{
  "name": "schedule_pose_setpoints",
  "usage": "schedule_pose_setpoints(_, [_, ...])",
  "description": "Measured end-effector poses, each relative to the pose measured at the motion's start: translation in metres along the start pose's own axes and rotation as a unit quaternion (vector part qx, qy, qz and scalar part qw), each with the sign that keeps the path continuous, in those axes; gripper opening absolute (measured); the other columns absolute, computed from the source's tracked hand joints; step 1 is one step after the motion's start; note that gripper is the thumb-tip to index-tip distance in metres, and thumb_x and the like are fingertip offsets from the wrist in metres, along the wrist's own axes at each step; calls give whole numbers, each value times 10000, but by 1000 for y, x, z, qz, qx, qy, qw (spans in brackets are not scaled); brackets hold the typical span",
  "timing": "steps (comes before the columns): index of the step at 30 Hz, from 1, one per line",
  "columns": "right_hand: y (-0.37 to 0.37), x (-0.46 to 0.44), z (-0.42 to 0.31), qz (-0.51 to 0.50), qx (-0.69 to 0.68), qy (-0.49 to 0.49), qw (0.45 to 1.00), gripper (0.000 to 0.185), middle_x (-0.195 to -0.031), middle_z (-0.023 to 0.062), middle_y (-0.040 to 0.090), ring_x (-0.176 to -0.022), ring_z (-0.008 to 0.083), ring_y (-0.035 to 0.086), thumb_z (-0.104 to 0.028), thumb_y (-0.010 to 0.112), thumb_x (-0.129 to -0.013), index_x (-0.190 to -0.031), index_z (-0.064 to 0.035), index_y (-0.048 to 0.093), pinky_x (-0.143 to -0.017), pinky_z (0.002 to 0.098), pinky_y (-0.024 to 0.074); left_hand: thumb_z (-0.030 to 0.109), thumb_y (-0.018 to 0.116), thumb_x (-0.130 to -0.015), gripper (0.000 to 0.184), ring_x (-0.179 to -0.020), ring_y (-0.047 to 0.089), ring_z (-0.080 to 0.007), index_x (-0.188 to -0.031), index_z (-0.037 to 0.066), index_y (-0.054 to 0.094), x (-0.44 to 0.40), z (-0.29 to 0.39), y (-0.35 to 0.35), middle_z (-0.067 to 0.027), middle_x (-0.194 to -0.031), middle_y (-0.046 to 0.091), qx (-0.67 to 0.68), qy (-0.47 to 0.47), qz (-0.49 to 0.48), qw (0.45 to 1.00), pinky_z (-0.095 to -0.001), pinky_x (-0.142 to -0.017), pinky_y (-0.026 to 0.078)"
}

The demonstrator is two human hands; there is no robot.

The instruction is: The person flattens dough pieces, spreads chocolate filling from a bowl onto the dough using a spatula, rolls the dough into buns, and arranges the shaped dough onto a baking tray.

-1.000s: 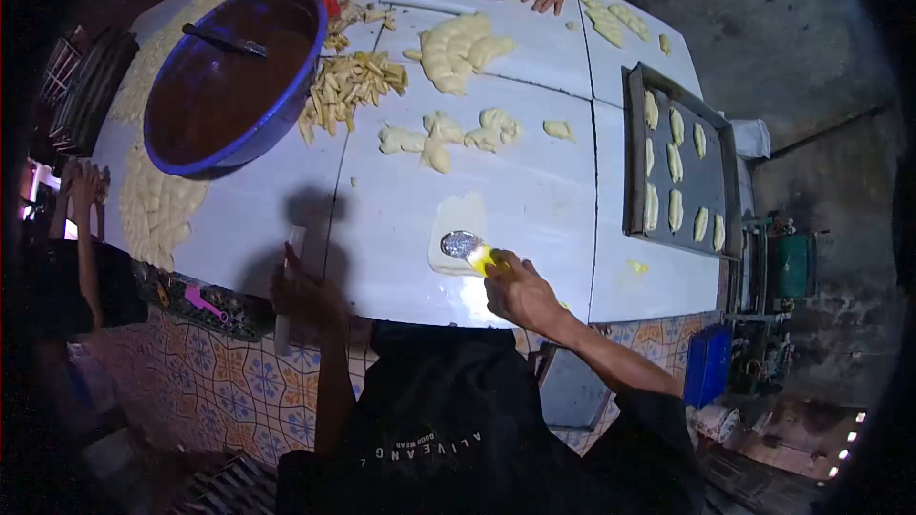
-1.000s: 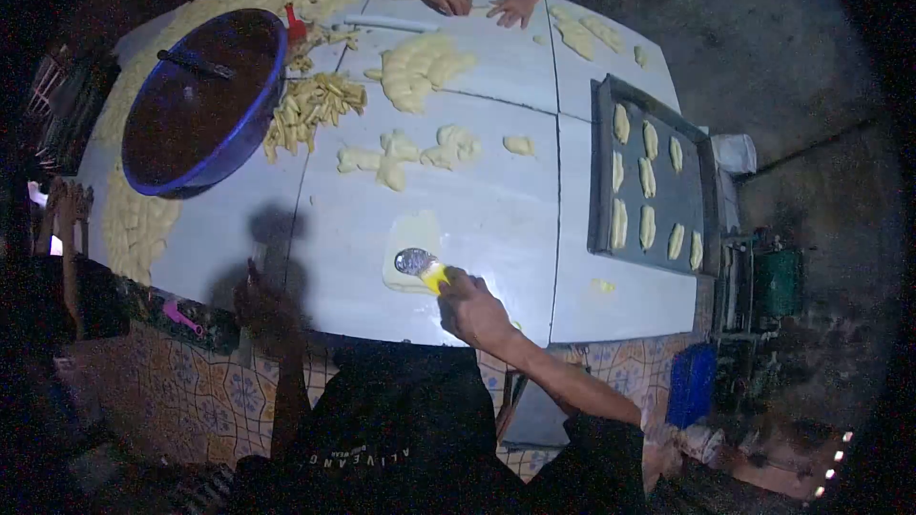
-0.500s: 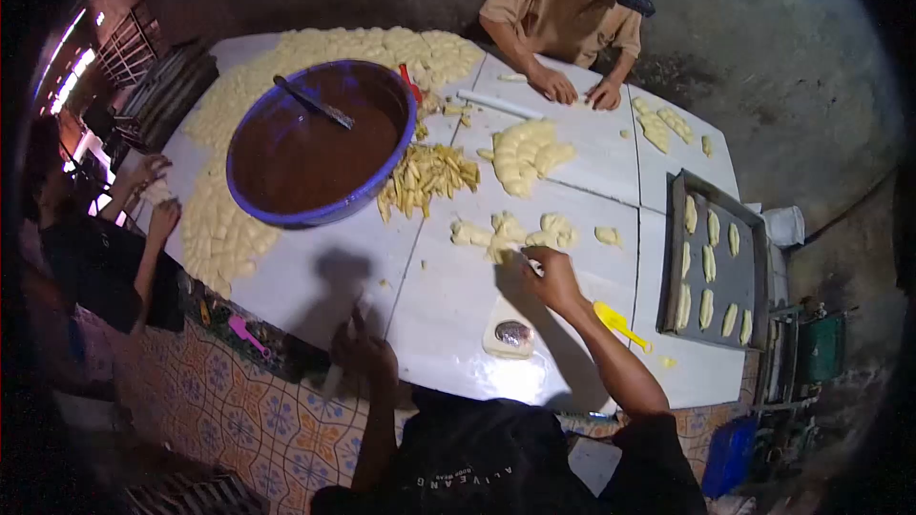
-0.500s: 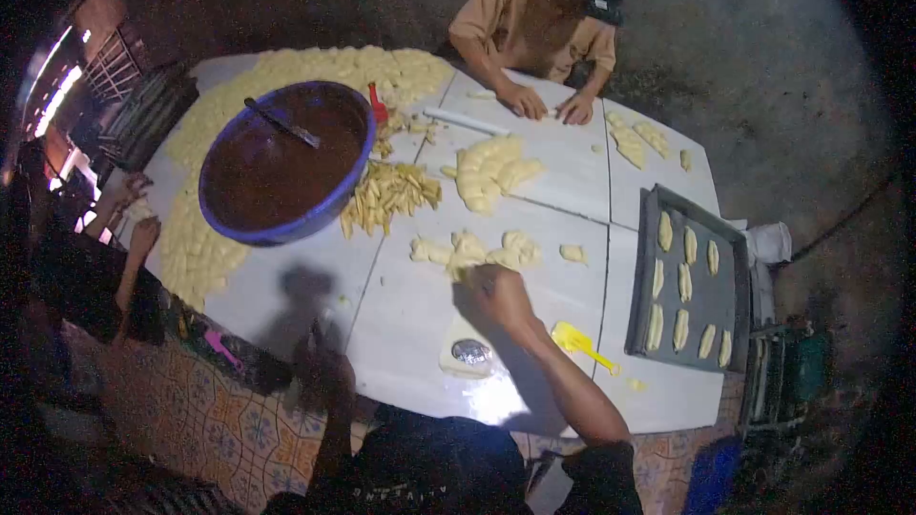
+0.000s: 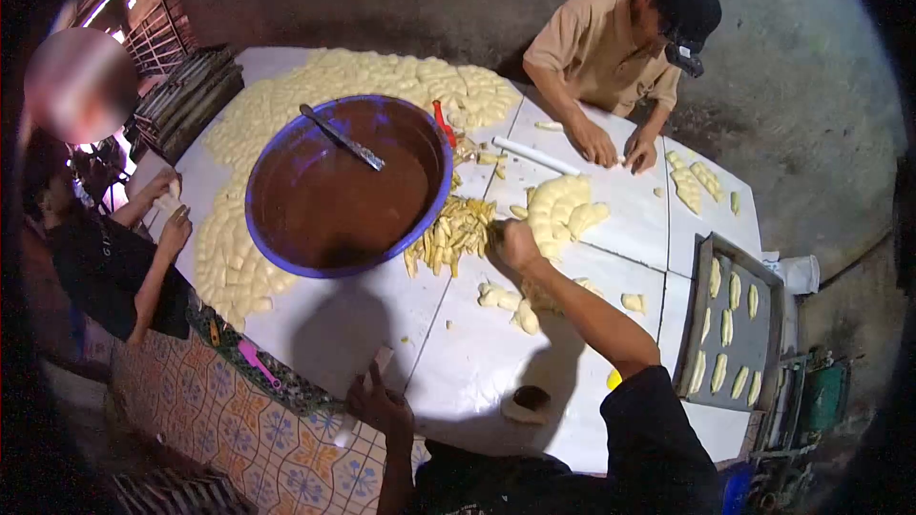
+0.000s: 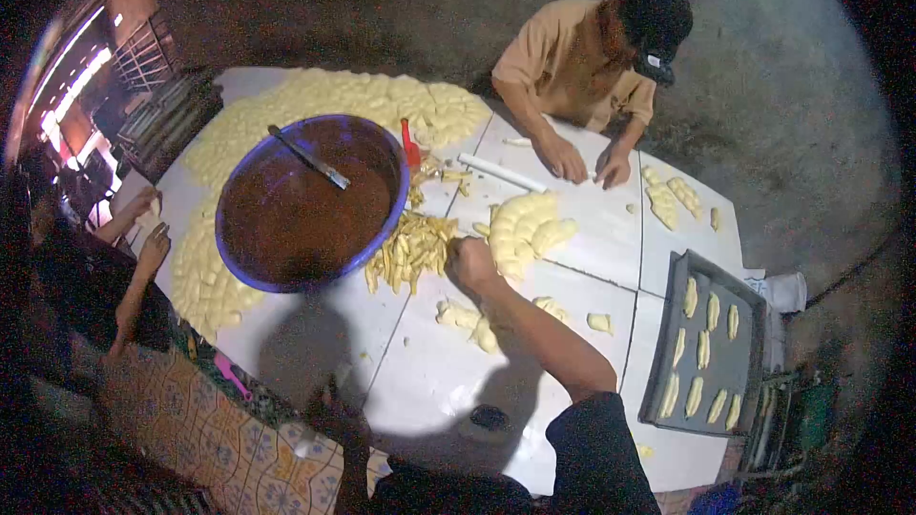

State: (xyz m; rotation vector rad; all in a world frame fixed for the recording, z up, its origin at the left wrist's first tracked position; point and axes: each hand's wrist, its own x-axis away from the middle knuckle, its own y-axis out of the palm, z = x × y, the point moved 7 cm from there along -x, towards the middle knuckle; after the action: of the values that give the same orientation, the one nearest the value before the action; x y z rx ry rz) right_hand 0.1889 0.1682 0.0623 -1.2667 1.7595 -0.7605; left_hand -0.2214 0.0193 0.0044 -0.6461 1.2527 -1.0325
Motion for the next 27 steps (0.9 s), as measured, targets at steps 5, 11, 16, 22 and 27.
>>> schedule_pose_setpoints(5, [-30, 36, 4, 36, -226, 143, 963, 281, -908, 229, 738, -745, 235, 686, -39, 660, -837, -1100, 1, 748, -720, 360, 541, 84, 580, -852, 619, -1220, 510, -410, -1462, 184, 568, 5, -15, 23, -206, -1314, 565, -24, 40, 6, 999, -566, -1049, 343])
schedule_pose_setpoints(11, [-78, 191, -76, -138, -223, 125, 957, 334, -1175, 144, 741, -891, 273, 726, -47, 714, -848, -1181, -62, 738, -824, 368, 568, 121, 574, -892, 574, -1165, 564, -386, -1459, 209, 571, 31, -34, 50, -171, -1285, 606, 33, 28, 4, 999, -564, -1011, 398])
schedule_pose_setpoints(16, [-52, 272, -65, -20, -129, 33, 991, 322, -1018, 185, 707, -932, 358, 666, -43, 694, -808, -1127, -27, 731, -826, 432, 562, 122, 557, -918, 528, -1118, 603, -363, -1443, 165, 581, -9, 27, -15, -144, -1245, 648, -36, 163, 82, 983, -507, -988, 449])
schedule_pose_setpoints(22, [-36, 305, -63, 22, -81, 23, 996, 346, -1016, 171, 709, -989, 368, 644, 16, 714, -741, -1087, 15, 728, -864, 438, 557, 50, 564, -890, 398, -1109, 586, -358, -1276, 80, 655, -6, 111, -25, -135, -1190, 648, 265, 272, -23, 925, -496, -994, 441])
schedule_pose_setpoints(27, [-31, 309, -68, 29, -61, 13, 998, 296, -923, 156, 690, -929, 351, 640, 15, 735, -702, -996, -5, 765, -807, 423, 560, 9, 657, -807, 361, -1143, 535, -321, -1141, 121, 737, 30, 199, -12, -105, -1173, 627, 346, 391, -201, 829, -464, -981, 419])
